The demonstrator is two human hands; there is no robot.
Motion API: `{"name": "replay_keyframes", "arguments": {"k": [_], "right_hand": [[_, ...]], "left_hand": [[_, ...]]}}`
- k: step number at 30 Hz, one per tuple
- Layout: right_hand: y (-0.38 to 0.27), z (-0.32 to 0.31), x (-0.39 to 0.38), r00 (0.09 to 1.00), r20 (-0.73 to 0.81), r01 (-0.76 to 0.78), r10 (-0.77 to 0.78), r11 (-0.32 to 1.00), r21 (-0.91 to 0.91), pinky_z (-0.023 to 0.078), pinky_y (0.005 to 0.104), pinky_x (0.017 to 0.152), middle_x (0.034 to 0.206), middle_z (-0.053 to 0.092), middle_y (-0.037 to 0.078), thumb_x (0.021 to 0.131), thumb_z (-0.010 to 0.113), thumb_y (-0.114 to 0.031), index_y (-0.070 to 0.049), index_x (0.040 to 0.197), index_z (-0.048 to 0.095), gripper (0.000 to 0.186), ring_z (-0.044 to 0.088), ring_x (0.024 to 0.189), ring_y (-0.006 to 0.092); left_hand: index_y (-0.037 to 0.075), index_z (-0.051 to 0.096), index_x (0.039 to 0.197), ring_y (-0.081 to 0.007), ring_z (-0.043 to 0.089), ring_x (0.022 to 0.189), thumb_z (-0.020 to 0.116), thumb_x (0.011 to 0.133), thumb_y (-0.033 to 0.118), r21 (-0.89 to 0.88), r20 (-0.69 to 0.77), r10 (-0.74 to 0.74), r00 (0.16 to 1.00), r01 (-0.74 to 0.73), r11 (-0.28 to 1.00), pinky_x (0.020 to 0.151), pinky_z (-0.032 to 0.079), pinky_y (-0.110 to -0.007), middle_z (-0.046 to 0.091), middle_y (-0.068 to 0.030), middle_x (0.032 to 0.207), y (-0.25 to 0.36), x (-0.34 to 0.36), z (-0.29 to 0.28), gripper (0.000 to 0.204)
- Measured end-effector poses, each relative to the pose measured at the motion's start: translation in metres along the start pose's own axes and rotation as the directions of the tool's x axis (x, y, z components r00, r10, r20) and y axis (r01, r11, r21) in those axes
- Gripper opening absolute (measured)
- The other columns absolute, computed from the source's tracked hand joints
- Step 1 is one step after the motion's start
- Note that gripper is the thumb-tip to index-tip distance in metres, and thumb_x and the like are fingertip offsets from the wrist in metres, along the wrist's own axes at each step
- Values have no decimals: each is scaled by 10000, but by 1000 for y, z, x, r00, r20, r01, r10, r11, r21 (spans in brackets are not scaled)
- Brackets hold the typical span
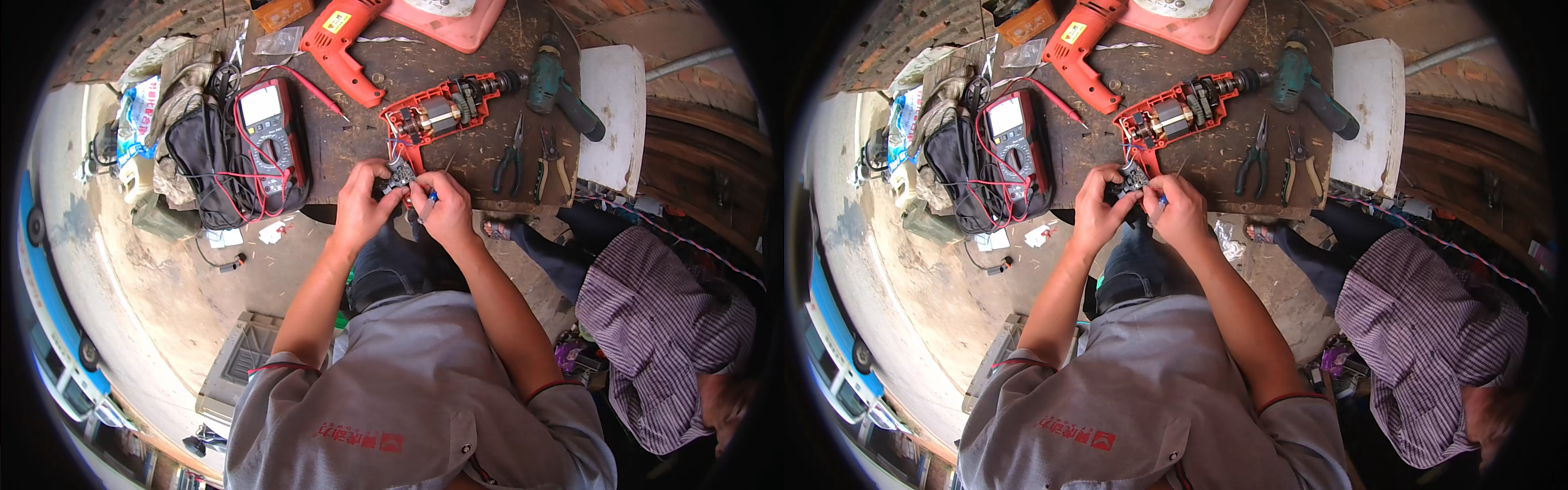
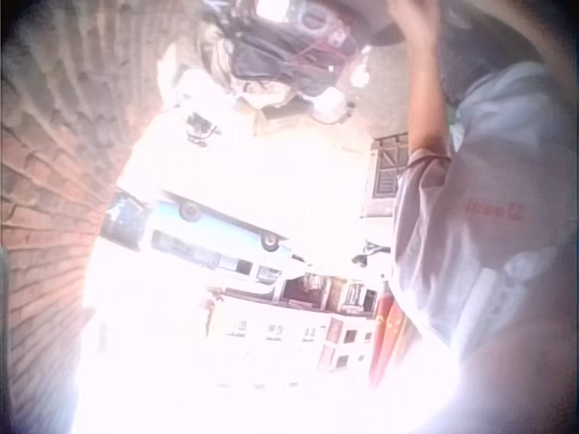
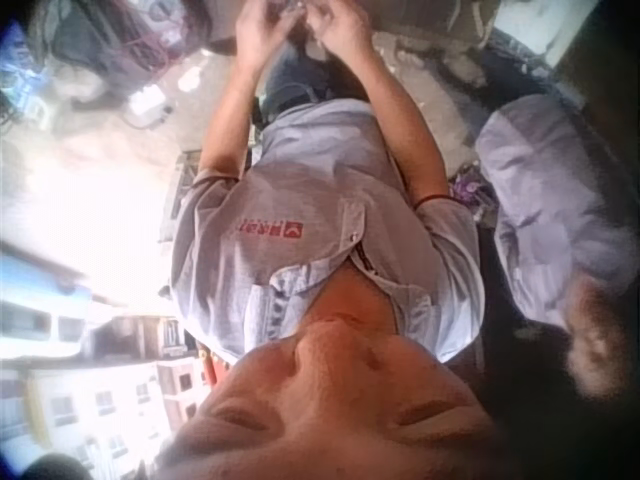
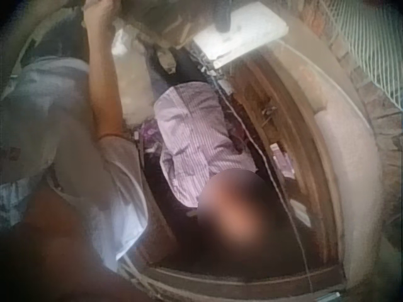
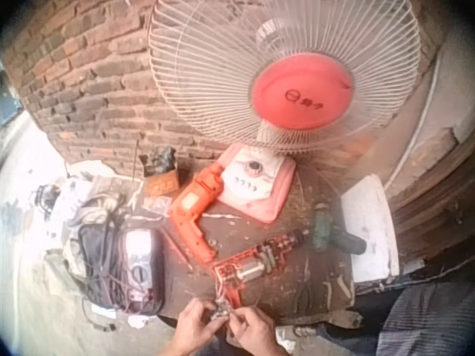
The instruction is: The person works on a disassembled red power drill at a cluttered workbench. They use a screwdriver to adjust internal components, then use a multimeter to test electrical connections, and finally use pliers to strip and twist wires.
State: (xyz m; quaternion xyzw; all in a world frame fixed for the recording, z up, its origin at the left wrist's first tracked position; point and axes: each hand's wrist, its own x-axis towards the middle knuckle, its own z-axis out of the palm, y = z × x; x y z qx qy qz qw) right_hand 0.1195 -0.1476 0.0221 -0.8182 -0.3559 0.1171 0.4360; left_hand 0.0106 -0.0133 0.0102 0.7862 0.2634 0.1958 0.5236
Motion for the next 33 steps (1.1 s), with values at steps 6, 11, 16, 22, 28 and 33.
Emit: {"name": "replay_keyframes", "arguments": {"k": [6,11,16,22,28,33], "right_hand": [[4,2,-3,999,-22,24,-24,1000,1,533,381,633,838,677,116,851,767,-17,-31,927,654,137,668,697,278],[2,0,2,1000,-11,-9,9,1000,6,544,448,664,844,677,126,833,751,-45,-56,919,644,138,676,765,360],[9,2,1,998,-35,49,-49,999,-13,531,403,637,837,674,122,830,762,-16,-42,918,646,148,666,720,318],[6,-1,3,997,-35,70,-71,997,-32,532,375,634,836,673,124,823,771,-3,-34,917,644,161,667,709,315],[-2,-16,-1,1000,18,-13,12,999,42,549,431,704,874,675,134,885,718,-84,-38,1038,668,167,679,802,346],[-28,-60,4,992,63,-114,109,991,74,529,353,749,936,669,161,995,596,-110,15,1162,670,222,677,832,274]], "left_hand": [[32,538,1038,-317,657,1025,861,796,118,-17,31,27,999,-26,1000,872,536,-380,641,-183,1191,-5,-2,3,412],[22,542,1030,-311,632,1134,749,921,117,-317,63,-55,996,72,946,957,509,-385,639,-182,1247,-21,-8,-4,253],[-2,632,1028,-335,660,1082,720,926,77,-10,-175,-128,976,128,992,965,512,-398,662,-203,1212,-15,11,-20,156],[56,681,1189,-395,560,1197,779,864,189,432,-76,132,988,-87,898,1001,483,-472,591,-194,1299,7,20,-26,365],[163,603,1387,-380,587,1066,831,795,221,204,257,32,966,-86,975,893,518,-454,562,-168,1126,24,15,-16,636],[161,608,1388,-344,622,950,828,827,215,256,252,-51,966,-16,967,821,530,-427,571,-144,1061,27,15,-8,605]]}}
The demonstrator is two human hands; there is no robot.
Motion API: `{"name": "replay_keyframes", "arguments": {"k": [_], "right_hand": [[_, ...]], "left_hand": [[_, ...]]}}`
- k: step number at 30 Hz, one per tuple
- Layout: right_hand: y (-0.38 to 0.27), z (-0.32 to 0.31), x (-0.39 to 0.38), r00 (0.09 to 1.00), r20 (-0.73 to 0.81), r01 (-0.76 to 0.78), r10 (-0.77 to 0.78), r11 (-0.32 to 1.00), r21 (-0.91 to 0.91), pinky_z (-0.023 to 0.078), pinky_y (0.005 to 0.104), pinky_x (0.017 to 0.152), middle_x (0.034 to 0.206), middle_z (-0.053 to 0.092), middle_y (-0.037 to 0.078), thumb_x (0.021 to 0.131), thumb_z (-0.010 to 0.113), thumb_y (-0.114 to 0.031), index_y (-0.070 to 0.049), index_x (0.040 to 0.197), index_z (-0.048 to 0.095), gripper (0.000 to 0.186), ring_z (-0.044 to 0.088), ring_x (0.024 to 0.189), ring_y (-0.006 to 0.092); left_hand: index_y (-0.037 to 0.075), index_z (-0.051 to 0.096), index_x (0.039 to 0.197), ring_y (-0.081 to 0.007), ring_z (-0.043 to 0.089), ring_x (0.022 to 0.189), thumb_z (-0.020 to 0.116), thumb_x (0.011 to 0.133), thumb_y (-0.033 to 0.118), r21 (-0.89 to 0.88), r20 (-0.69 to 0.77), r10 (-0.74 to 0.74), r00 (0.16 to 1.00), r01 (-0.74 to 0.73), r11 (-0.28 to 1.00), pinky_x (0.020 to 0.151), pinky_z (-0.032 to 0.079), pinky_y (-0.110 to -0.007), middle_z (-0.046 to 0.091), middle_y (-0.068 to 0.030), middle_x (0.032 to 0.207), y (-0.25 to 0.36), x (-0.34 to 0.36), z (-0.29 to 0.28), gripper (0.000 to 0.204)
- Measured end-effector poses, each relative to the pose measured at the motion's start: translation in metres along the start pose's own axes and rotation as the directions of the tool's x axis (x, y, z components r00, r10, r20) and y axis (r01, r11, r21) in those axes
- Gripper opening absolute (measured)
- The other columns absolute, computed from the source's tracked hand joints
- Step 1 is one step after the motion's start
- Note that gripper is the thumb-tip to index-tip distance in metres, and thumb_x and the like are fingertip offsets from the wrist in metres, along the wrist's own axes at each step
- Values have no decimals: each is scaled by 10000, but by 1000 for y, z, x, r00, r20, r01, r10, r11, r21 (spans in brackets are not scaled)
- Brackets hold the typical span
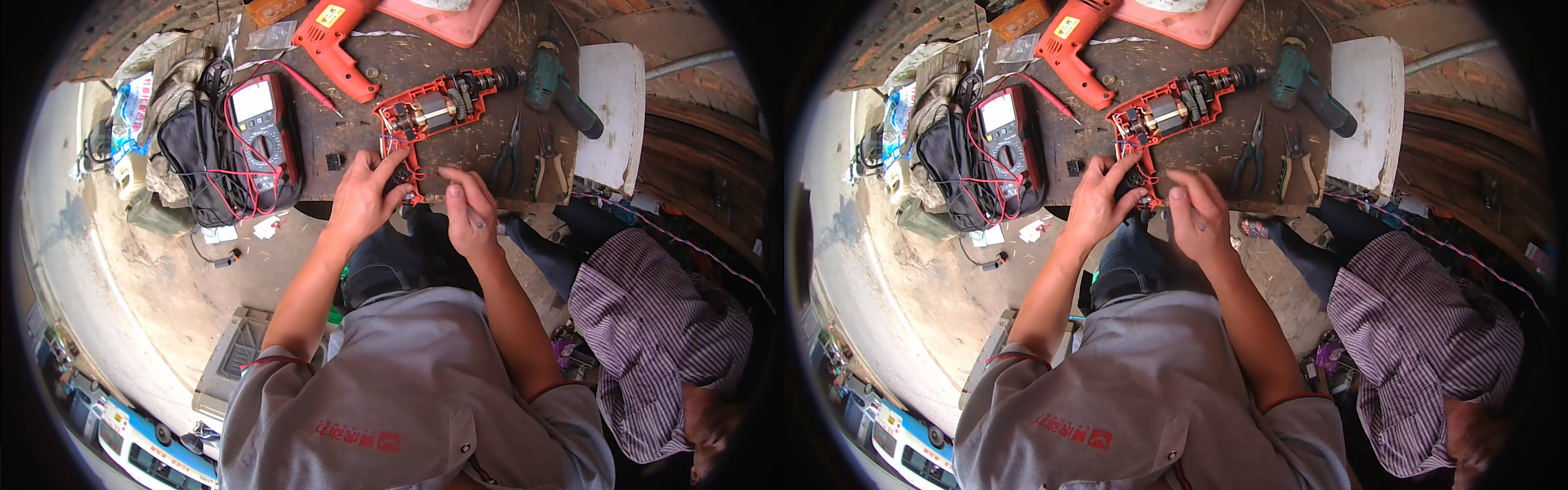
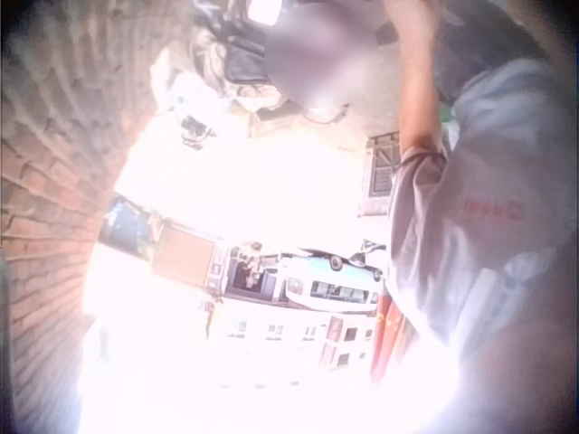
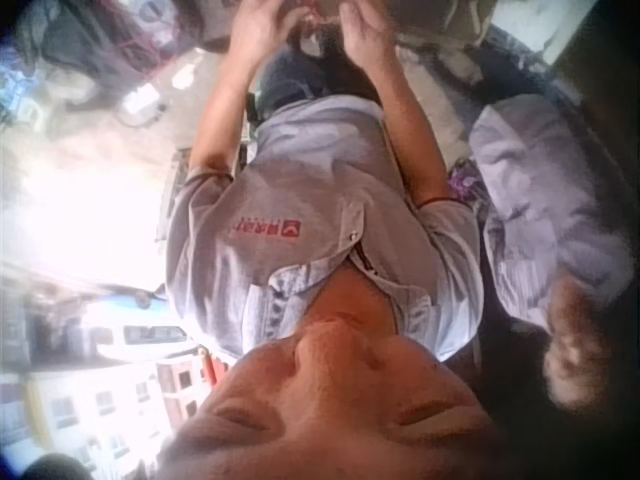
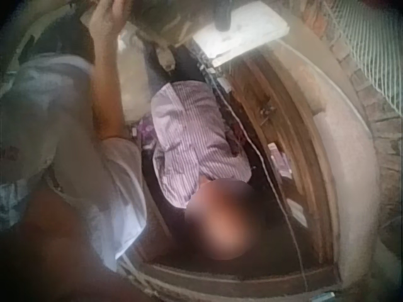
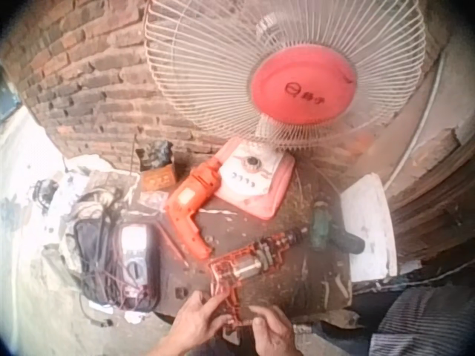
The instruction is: The person works on a disassembled red power drill at a cluttered workbench. They use a screwdriver to adjust internal components, then use a multimeter to test electrical connections, and finally use pliers to strip and twist wires.
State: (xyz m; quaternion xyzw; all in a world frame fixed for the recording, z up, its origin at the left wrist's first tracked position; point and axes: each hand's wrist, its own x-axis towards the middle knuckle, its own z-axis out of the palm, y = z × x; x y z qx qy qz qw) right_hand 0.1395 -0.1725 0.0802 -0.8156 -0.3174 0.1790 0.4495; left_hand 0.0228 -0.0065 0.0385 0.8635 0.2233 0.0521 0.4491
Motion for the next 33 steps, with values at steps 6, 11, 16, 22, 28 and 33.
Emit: {"name": "replay_keyframes", "arguments": {"k": [6,11,16,22,28,33], "right_hand": [[8,6,-28,986,2,-157,168,917,366,537,272,750,938,692,84,934,687,-23,10,1061,646,137,683,823,131],[6,15,-29,994,-15,-95,105,951,295,568,295,755,983,724,111,882,743,-3,-8,993,626,162,725,838,171],[-3,15,-20,998,-27,52,-50,994,99,576,340,727,971,736,143,847,764,1,-15,959,641,167,743,822,256],[2,22,-18,999,-45,22,-18,995,94,577,354,706,928,742,142,848,773,-10,-13,958,642,171,743,806,270],[0,20,-11,1000,7,-2,2,997,82,569,367,688,905,728,151,848,772,-27,-9,941,626,174,733,785,289],[-7,24,-2,991,61,124,-119,988,-92,554,437,695,882,684,172,866,733,-59,-17,940,602,157,691,789,364]], "left_hand": [[165,638,1333,-328,639,883,815,828,208,-159,-94,73,993,-87,983,775,530,-425,608,-118,958,-18,2,9,537],[148,636,1343,-306,649,859,831,816,217,-244,-114,109,988,-134,960,744,523,-392,642,-109,981,-28,4,8,566],[152,632,1360,-286,632,795,838,807,225,-260,-68,68,995,-84,962,714,510,-377,635,-101,968,-29,3,6,594],[103,627,1354,-290,669,955,841,800,177,-240,-10,21,1000,-22,971,840,530,-367,670,-122,1049,-26,2,4,598],[188,642,1316,-306,643,795,846,765,224,-195,-115,76,991,-97,976,716,522,-412,640,-89,961,-25,4,9,589],[154,658,1266,-313,673,909,844,751,165,-107,-105,42,994,-53,993,788,549,-394,676,-95,1009,-22,5,13,547]]}}
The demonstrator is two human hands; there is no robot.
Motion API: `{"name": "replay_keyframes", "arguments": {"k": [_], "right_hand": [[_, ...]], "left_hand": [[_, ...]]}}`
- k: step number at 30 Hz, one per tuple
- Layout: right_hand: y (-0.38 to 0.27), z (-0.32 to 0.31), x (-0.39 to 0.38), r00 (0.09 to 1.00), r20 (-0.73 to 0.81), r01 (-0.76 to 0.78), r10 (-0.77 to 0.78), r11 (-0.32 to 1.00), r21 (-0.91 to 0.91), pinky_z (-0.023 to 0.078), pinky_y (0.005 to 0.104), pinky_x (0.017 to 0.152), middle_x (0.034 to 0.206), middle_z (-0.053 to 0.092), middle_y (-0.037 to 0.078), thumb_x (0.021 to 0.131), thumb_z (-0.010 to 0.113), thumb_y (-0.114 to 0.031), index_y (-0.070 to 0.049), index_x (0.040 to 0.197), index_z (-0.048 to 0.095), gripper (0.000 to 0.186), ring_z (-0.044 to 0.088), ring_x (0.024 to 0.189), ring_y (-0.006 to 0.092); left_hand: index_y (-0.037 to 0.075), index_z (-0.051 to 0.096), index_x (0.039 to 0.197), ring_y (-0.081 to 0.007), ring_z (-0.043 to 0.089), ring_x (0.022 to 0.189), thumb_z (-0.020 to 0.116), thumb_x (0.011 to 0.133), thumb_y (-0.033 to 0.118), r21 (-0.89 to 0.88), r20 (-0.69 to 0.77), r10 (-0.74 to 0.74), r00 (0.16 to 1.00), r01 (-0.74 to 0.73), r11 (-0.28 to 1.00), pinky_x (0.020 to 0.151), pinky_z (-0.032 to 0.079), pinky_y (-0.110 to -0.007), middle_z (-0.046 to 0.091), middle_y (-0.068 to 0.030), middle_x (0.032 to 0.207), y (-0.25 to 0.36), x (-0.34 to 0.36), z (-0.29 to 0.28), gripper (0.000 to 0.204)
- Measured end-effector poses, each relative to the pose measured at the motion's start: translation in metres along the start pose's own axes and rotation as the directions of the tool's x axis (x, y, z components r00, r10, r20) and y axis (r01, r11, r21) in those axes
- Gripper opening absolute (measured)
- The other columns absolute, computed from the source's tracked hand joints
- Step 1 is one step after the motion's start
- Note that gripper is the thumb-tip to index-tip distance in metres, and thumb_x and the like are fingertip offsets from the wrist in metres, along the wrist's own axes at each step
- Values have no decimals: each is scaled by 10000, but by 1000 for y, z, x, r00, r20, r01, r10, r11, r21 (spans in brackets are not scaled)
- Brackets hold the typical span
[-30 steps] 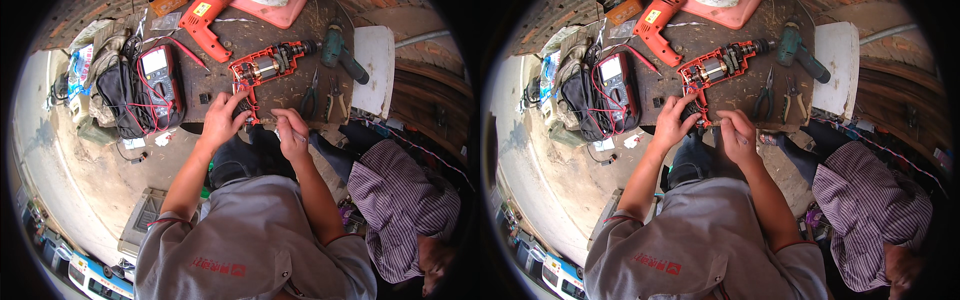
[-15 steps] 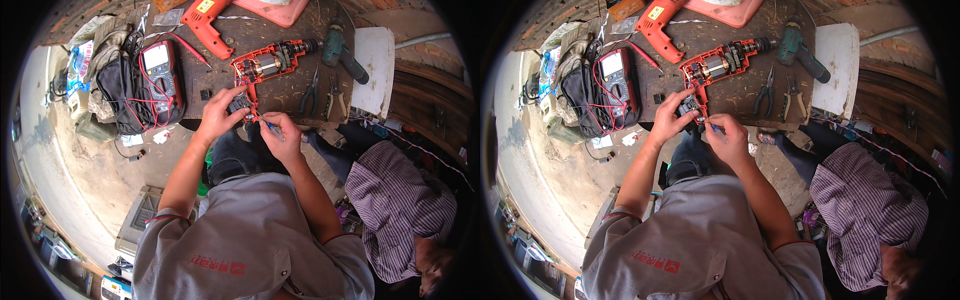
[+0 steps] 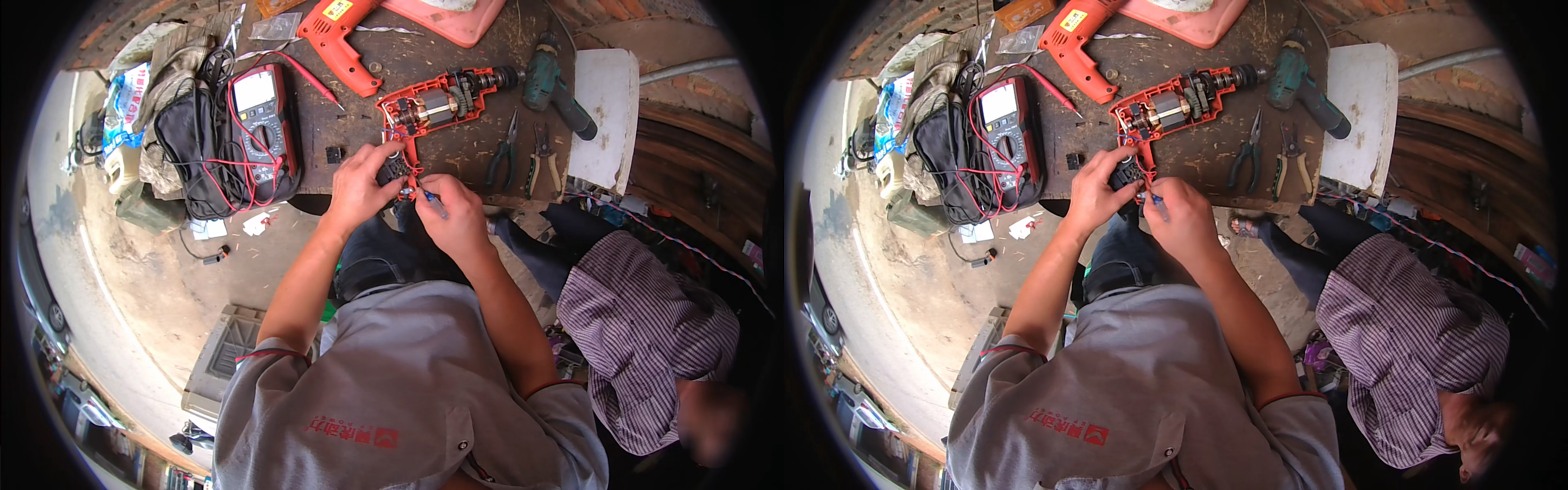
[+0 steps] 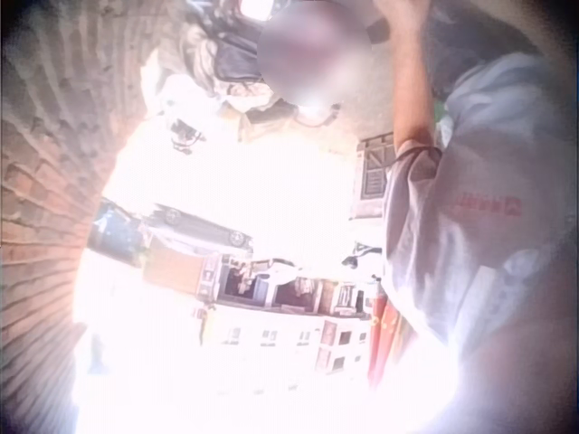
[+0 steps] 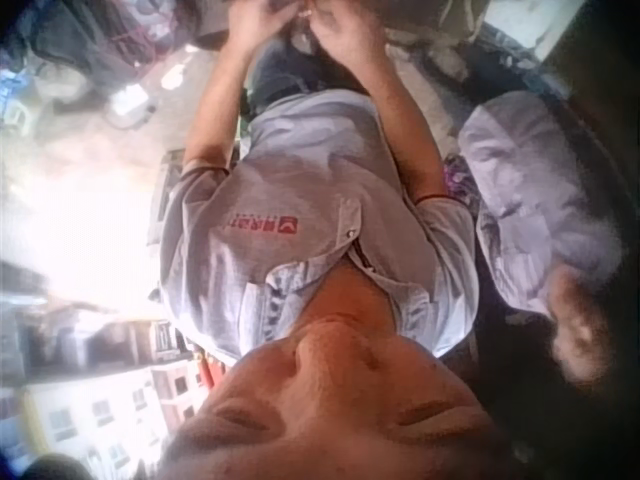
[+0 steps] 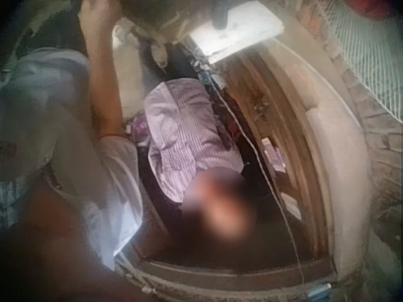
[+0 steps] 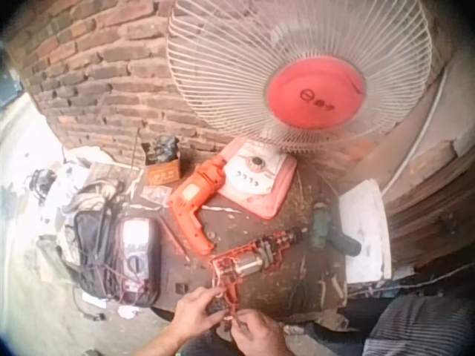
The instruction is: The person works on a disassembled red power drill at a cluttered workbench. They use a screwdriver to adjust internal components, then use a multimeter to test electrical connections, and finally use pliers to strip and twist wires.
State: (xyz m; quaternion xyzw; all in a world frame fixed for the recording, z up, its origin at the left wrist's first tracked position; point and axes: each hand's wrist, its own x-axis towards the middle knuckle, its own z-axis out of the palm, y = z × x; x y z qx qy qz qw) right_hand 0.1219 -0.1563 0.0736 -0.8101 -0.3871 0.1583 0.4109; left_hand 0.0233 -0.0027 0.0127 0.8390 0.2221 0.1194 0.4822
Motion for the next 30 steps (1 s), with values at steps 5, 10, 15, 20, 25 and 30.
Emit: {"name": "replay_keyframes", "arguments": {"k": [5,10,15,20,25,30], "right_hand": [[2,7,6,997,79,26,-16,992,-127,540,483,707,880,661,186,884,704,-91,-28,942,591,142,664,800,409],[10,24,-7,994,-102,-37,33,999,-40,581,355,714,949,741,147,898,736,-16,10,949,632,119,731,808,245],[18,40,-20,950,-245,-162,192,977,137,575,304,712,969,755,125,929,732,-18,23,934,630,110,711,813,135],[10,27,-4,972,-209,-95,109,993,75,578,419,675,913,735,172,905,757,-89,-14,941,623,158,731,776,338],[10,20,8,986,-151,-66,68,998,15,557,460,646,861,707,196,917,737,-133,-27,933,611,165,704,765,400],[1,11,26,996,-84,-34,27,996,-82,541,486,658,826,674,184,922,723,-181,-38,916,587,197,678,758,411]], "left_hand": [[173,668,1257,-297,660,775,836,733,174,28,11,54,999,-54,998,677,536,-403,643,-85,908,-6,2,0,550],[174,674,1248,-288,641,728,834,732,181,42,-35,73,997,-71,997,644,524,-391,630,-80,889,-11,-1,5,540],[173,661,1273,-294,644,779,828,745,180,47,-27,35,999,-34,998,689,533,-403,630,-94,916,-6,-1,4,554],[159,644,1290,-350,614,1050,830,761,195,405,-132,145,981,-80,911,887,526,-419,606,-149,1159,30,-3,-7,561],[81,643,1159,-344,581,1167,720,784,30,155,73,380,922,-387,909,979,490,-434,617,-125,1249,27,17,-17,387],[27,632,1154,-364,576,1127,733,730,-22,39,141,389,910,-398,917,1022,461,-449,662,-131,1121,13,27,-14,439]]}}
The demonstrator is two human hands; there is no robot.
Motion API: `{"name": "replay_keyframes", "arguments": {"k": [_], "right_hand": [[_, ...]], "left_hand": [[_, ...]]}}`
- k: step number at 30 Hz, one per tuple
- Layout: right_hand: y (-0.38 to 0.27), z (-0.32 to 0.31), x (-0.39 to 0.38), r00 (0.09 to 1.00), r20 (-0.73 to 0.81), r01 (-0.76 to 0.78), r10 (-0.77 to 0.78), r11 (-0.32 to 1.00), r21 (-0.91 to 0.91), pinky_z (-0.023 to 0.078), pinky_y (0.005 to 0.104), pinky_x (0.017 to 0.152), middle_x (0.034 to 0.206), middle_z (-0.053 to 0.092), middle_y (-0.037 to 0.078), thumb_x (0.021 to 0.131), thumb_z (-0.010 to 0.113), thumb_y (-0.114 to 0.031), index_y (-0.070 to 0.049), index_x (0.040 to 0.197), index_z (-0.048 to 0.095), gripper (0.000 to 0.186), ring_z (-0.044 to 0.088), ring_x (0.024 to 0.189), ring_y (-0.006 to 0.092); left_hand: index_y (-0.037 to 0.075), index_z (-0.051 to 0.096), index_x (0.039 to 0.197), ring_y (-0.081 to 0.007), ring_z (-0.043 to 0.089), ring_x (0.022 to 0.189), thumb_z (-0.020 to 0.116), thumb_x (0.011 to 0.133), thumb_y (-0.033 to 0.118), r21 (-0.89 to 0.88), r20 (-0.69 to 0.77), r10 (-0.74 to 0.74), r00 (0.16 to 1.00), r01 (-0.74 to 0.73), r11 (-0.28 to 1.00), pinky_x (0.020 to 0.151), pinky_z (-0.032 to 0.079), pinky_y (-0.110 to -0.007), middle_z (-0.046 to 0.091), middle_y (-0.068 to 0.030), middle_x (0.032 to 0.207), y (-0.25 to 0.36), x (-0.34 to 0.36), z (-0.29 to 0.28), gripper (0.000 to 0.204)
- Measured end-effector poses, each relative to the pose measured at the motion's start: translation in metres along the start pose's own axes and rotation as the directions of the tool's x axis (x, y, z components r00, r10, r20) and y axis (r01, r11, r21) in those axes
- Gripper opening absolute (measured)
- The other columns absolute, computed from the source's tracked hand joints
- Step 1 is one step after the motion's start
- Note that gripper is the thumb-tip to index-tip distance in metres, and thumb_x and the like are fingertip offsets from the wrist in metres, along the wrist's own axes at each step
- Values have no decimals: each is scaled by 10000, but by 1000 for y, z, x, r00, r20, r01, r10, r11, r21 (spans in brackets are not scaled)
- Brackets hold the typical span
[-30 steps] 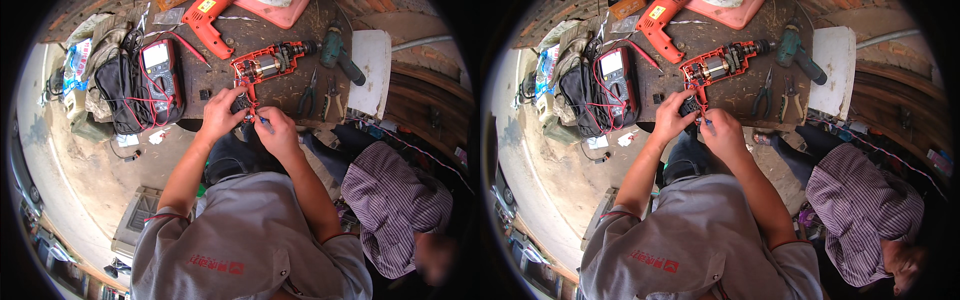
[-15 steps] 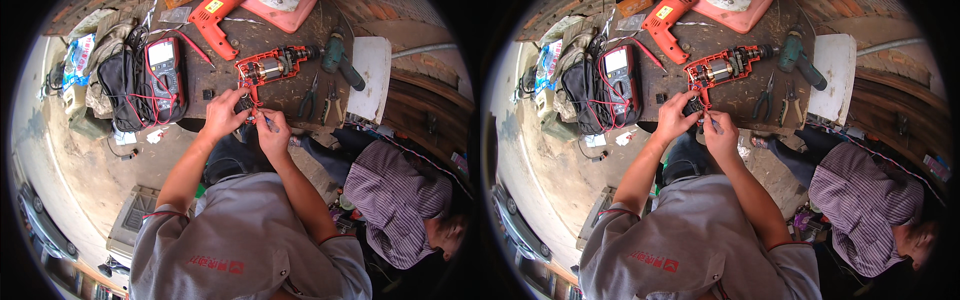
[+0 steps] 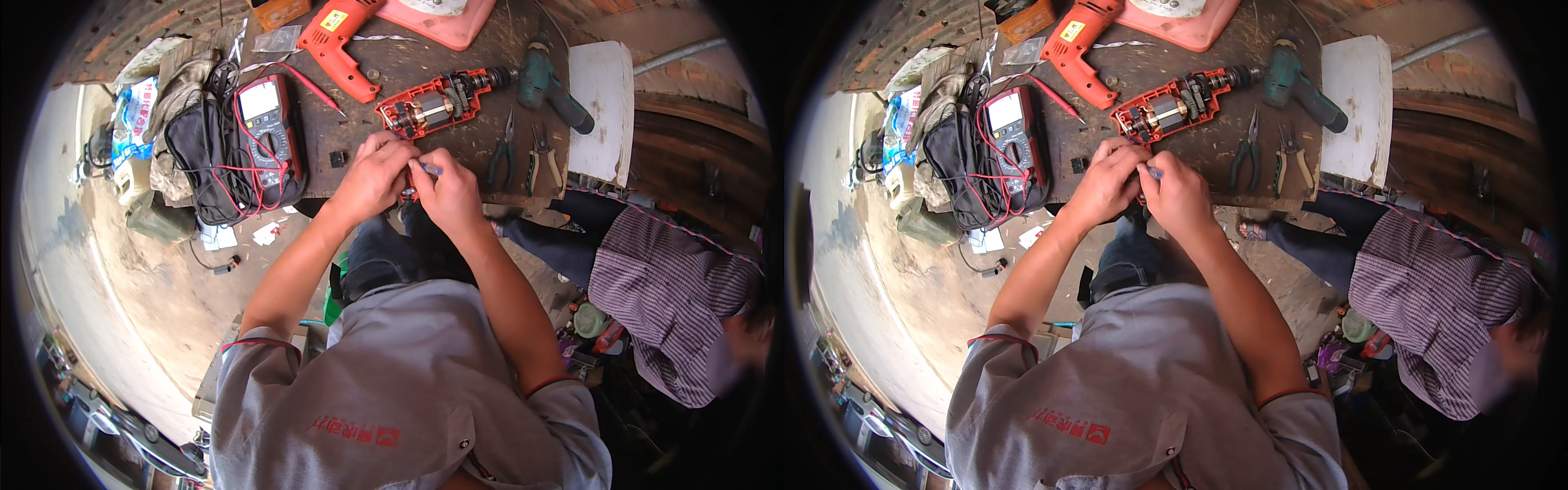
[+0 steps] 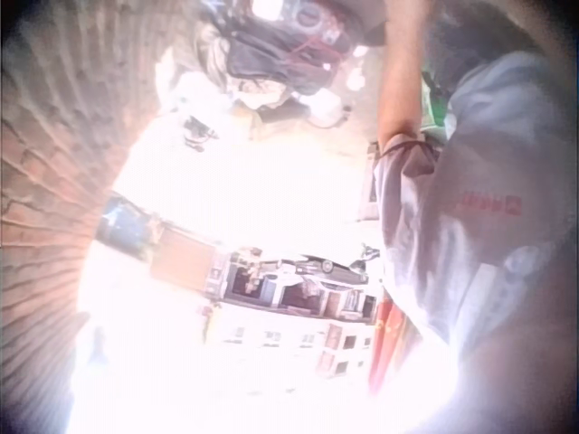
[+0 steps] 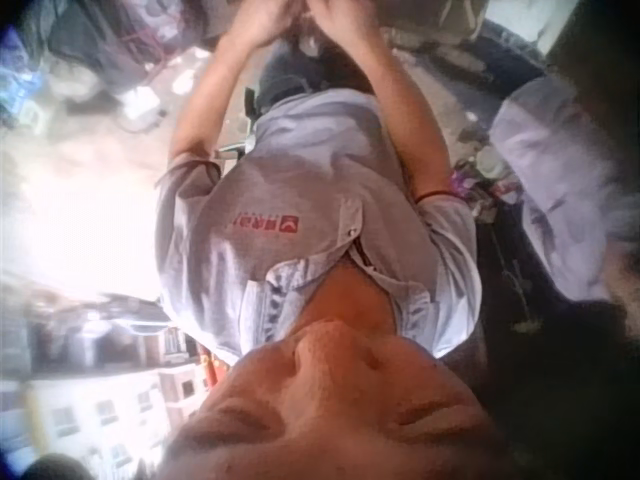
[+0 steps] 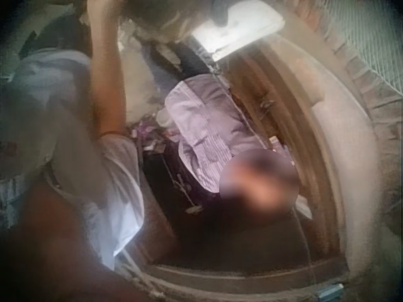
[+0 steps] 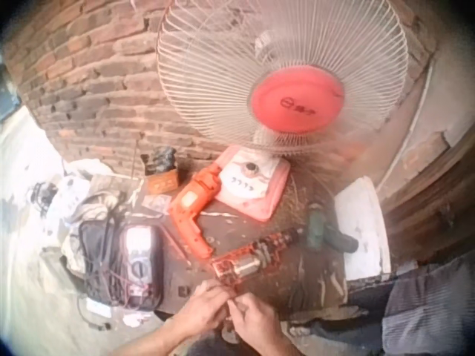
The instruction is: The person works on a disassembled red power drill at a cluttered workbench. They use a screwdriver to adjust internal components, then use a multimeter to test electrical connections, and finally use pliers to strip and twist wires.
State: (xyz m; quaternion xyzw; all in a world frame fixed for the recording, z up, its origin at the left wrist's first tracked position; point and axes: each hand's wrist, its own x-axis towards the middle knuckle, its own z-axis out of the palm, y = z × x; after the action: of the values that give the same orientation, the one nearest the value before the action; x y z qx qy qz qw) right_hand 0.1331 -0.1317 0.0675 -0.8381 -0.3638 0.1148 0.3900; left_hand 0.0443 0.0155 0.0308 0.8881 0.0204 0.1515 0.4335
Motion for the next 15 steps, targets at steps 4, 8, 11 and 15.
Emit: {"name": "replay_keyframes", "arguments": {"k": [4,8,11,15], "right_hand": [[-14,-17,26,989,138,70,-51,988,-137,543,502,689,854,665,177,931,687,-218,-41,946,582,206,674,792,410],[-20,-18,33,981,158,145,-115,970,-194,554,504,700,892,681,177,943,669,-232,-36,948,584,214,682,824,408],[-28,-25,42,975,198,140,-100,970,-197,558,496,701,889,694,173,941,676,-245,-26,969,596,235,691,821,401],[-30,-36,51,980,197,28,-19,999,-41,569,441,706,870,714,159,929,719,-279,-15,1022,649,289,715,787,345]], "left_hand": [[31,628,1114,-388,560,1134,671,702,-65,-117,-84,-33,996,23,993,999,471,-456,659,-136,1118,1,3,2,425],[16,647,1108,-377,571,1154,694,727,-56,-213,-136,-94,986,63,975,1029,468,-450,675,-139,1142,-1,0,7,390],[13,681,1088,-355,599,1153,710,737,-50,-273,-146,-118,982,74,959,1030,475,-443,698,-131,1144,-6,0,9,358],[14,710,1105,-325,649,1084,725,766,-48,-399,-131,-175,976,110,910,996,503,-421,717,-131,1113,-3,3,2,345]]}}
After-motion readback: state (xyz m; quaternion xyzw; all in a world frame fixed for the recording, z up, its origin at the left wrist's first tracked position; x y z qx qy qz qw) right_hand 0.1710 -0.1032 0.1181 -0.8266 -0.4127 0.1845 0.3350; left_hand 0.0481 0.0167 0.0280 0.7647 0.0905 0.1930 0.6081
